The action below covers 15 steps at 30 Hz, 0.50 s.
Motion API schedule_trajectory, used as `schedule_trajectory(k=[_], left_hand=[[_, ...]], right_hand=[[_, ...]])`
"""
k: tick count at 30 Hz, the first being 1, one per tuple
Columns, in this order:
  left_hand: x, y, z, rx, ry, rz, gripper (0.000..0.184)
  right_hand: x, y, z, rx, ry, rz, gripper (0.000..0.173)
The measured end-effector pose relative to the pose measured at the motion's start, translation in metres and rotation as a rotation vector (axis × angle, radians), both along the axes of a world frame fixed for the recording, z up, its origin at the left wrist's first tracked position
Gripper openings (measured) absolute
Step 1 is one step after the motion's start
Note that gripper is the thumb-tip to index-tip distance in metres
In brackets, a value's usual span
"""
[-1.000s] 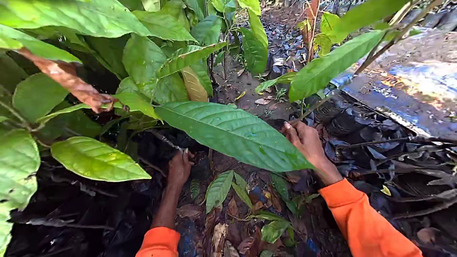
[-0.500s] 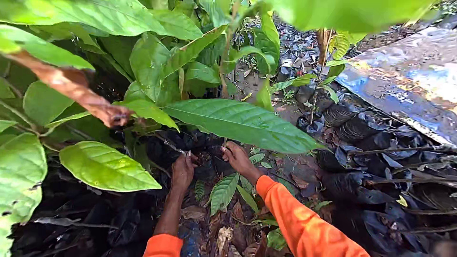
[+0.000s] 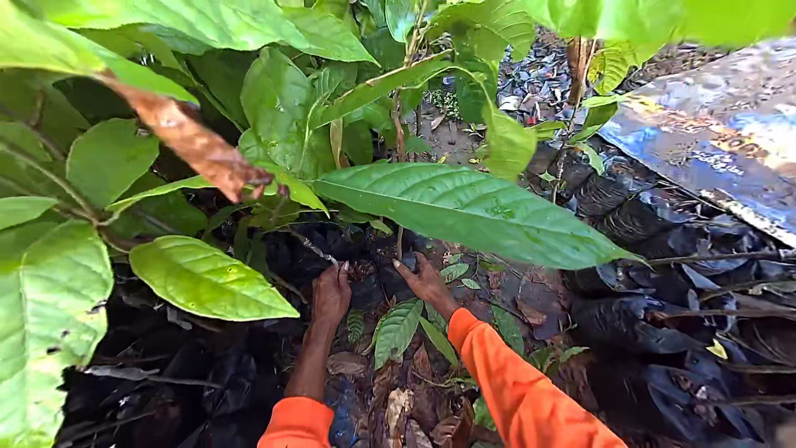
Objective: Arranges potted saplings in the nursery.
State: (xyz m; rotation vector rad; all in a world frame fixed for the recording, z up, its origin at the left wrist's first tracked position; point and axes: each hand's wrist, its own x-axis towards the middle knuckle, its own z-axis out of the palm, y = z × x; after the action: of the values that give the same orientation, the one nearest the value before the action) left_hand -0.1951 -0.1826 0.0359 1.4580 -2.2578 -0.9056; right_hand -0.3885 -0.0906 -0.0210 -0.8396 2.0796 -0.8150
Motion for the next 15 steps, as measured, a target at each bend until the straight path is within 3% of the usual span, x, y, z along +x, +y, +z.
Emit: schedule_trajectory(k=[9, 11, 12, 15], left_hand=[[0.012, 0.016, -0.011, -0.115, 0.098, 0.041, 0.031], [0.011, 0.023, -0.009, -0.199, 0.166, 0.051, 0.028], [0.011, 0.028, -0.001, -0.180, 0.178, 0.052, 0.027], [0.013, 0.057, 0.085, 0.224, 0.092, 0.105, 0.036]], right_hand=[[0.010, 0.019, -0.007, -0.171, 0.023, 0.017, 0.072], [0.018, 0.020, 0.011, -0.114, 0.017, -0.006, 0.064], [0.025, 0.019, 0.033, -0.054, -0.011, -0.019, 0.057], [0.039, 0.015, 0.073, 0.009, -0.112, -0.061, 0.052]])
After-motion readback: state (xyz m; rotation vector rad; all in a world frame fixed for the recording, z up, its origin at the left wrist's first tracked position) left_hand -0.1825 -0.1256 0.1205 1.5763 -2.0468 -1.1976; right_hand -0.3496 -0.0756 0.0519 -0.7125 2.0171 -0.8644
